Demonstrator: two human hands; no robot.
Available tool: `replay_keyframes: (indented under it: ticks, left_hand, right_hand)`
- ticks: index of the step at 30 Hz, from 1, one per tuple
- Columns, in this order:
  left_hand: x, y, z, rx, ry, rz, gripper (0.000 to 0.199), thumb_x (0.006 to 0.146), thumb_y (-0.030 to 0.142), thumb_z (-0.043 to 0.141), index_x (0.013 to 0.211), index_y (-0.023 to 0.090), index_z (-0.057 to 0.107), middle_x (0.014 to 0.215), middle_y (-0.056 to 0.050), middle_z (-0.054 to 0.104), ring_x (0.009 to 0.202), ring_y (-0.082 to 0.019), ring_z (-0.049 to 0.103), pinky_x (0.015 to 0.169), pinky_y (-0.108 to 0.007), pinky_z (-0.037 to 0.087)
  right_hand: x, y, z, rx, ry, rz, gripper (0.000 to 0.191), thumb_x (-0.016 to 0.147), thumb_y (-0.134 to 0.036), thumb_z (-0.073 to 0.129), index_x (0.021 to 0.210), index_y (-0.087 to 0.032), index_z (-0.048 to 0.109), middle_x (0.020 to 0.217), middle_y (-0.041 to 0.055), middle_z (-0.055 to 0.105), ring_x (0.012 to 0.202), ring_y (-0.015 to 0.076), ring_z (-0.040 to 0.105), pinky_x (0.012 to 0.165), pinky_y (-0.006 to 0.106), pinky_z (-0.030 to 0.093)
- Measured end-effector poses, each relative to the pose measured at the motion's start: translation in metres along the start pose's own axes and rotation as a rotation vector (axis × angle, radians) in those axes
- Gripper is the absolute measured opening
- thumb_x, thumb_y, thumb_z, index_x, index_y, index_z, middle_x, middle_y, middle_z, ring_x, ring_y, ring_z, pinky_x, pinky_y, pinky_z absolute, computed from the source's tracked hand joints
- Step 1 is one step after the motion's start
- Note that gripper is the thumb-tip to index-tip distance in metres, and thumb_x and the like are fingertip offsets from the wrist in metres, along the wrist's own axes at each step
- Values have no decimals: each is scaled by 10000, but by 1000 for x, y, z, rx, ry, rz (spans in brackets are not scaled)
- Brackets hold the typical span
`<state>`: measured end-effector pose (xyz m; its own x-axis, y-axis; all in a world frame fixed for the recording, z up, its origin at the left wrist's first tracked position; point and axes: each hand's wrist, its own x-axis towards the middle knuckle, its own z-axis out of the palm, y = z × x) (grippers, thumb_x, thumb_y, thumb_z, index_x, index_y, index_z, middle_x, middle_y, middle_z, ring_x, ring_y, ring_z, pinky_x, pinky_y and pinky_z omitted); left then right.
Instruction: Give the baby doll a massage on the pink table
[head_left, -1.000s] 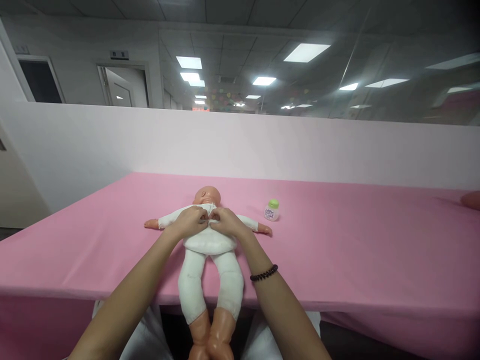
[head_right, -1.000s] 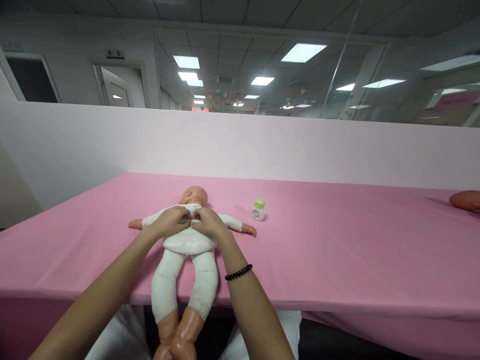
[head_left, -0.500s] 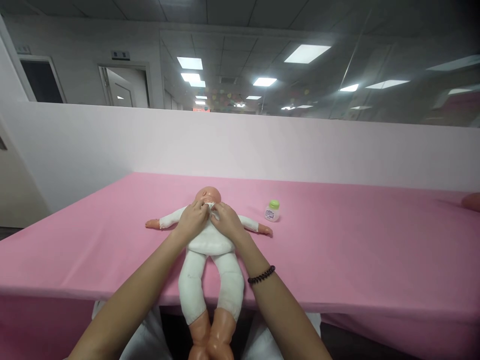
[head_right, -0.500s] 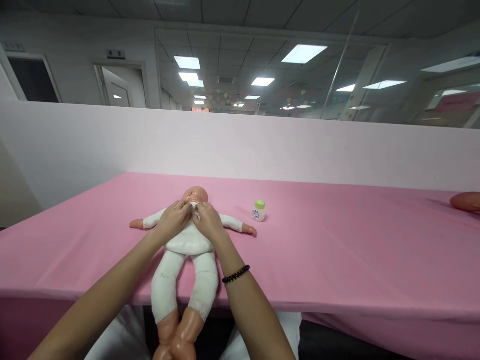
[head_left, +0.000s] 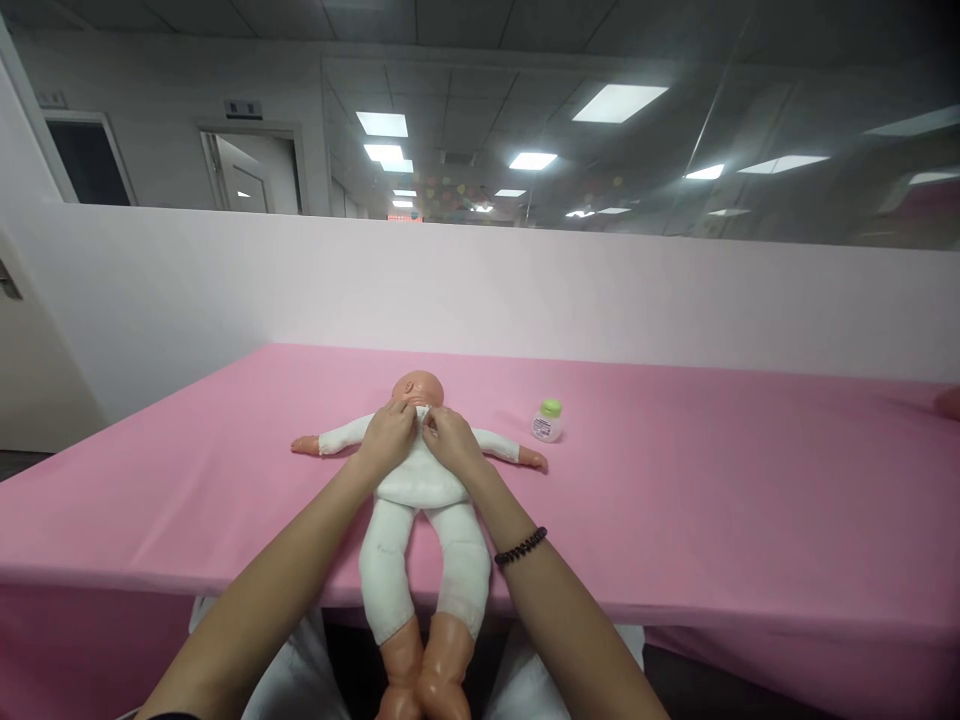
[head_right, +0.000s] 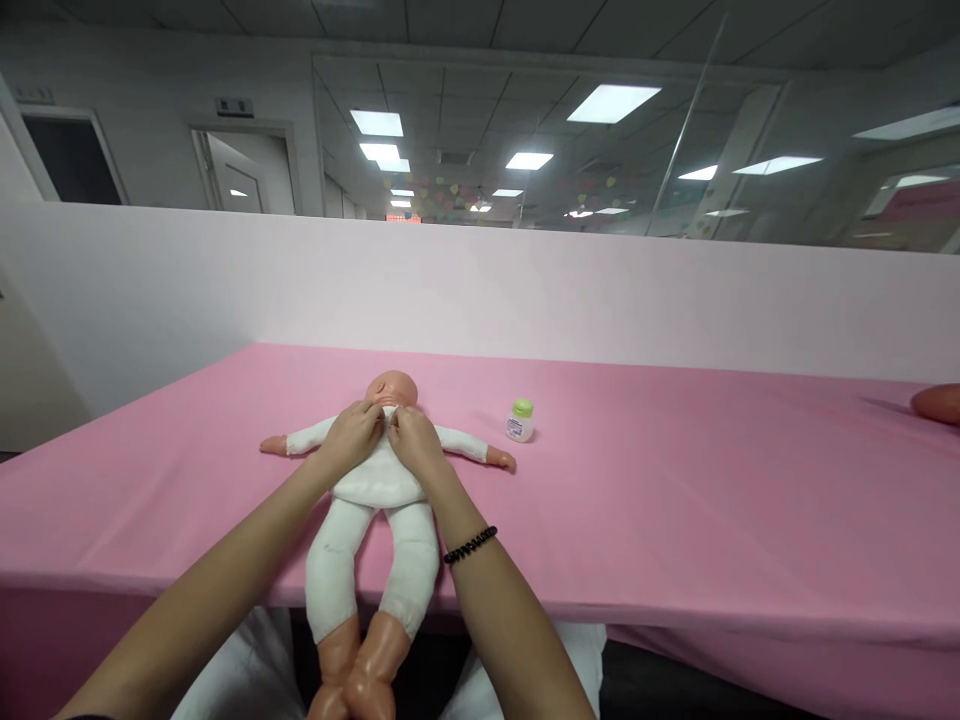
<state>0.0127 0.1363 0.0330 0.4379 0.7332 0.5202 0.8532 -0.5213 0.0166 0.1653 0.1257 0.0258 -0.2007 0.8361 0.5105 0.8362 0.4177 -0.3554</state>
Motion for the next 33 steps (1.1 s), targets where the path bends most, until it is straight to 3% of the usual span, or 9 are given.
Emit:
replay_keyframes:
  ticks: [3, 6, 15, 20, 24, 28, 30, 33]
  left_hand:
    - [0, -2, 4, 3, 48, 10, 193, 933, 176, 477, 1088, 136, 585, 1112, -154, 628, 1049, -293, 581, 908, -415, 466]
    - [0, -5, 9, -22, 39, 0, 229, 951, 231, 477, 1127, 118, 572, 1125, -165, 626, 1061, -304, 579, 922, -433, 466]
    - [4, -8, 10, -128, 14, -33, 164, 917, 157, 452, 972, 180, 605, 1070, -113, 651, 998, -273, 595, 869, -406, 463]
    - [1, -12, 17, -294, 143, -148, 67, 873, 194, 508, 911, 203, 563, 957, -71, 626, 928, -250, 576, 856, -391, 455]
    - [-4, -16, 20, -658, 348, -461, 94, 865, 267, 508, 804, 225, 450, 776, 4, 546, 780, -191, 541, 785, -335, 454]
    - [-8, -16, 20, -965, 559, -689, 124, 878, 297, 458, 782, 233, 412, 744, 29, 479, 751, -160, 511, 771, -302, 454]
    - [-11, -17, 23, -1002, 582, -747, 125, 871, 308, 461, 782, 230, 418, 756, 28, 482, 756, -155, 505, 787, -309, 458]
    - [-18, -20, 33, -958, 515, -788, 129, 874, 324, 426, 786, 233, 403, 761, 19, 488, 752, -160, 514, 788, -335, 477]
  right_hand:
    - [2, 6, 4, 27, 84, -7, 132, 905, -135, 562, 1026, -143, 614, 1048, 100, 656, 1018, 217, 602, 925, 312, 450]
    - [3, 11, 9, 55, 79, 20, 205, 904, -148, 577, 1107, -138, 597, 1107, 111, 644, 1075, 226, 588, 973, 331, 442]
    - [6, 15, 13, 67, 34, 21, 66, 936, -149, 551, 975, -159, 604, 1009, 78, 653, 982, 202, 586, 891, 300, 429]
    - [11, 20, 16, 142, 56, 20, 57, 906, -178, 570, 953, -171, 602, 980, 61, 642, 969, 194, 586, 903, 303, 431]
    - [29, 16, 12, 280, 123, 185, 301, 832, -337, 652, 1093, -198, 596, 1081, 81, 598, 1059, 230, 575, 937, 339, 446]
    - [63, 0, 8, 376, 150, 472, 557, 820, -512, 618, 1259, -191, 496, 1258, 170, 526, 1142, 304, 558, 954, 425, 449]
    - [79, -8, 11, 422, 81, 603, 753, 759, -600, 659, 1331, -166, 429, 1315, 235, 477, 1147, 350, 557, 927, 476, 459]
    - [90, -16, 24, 392, 19, 665, 982, 640, -651, 748, 1409, -176, 364, 1369, 272, 421, 1183, 402, 535, 908, 523, 460]
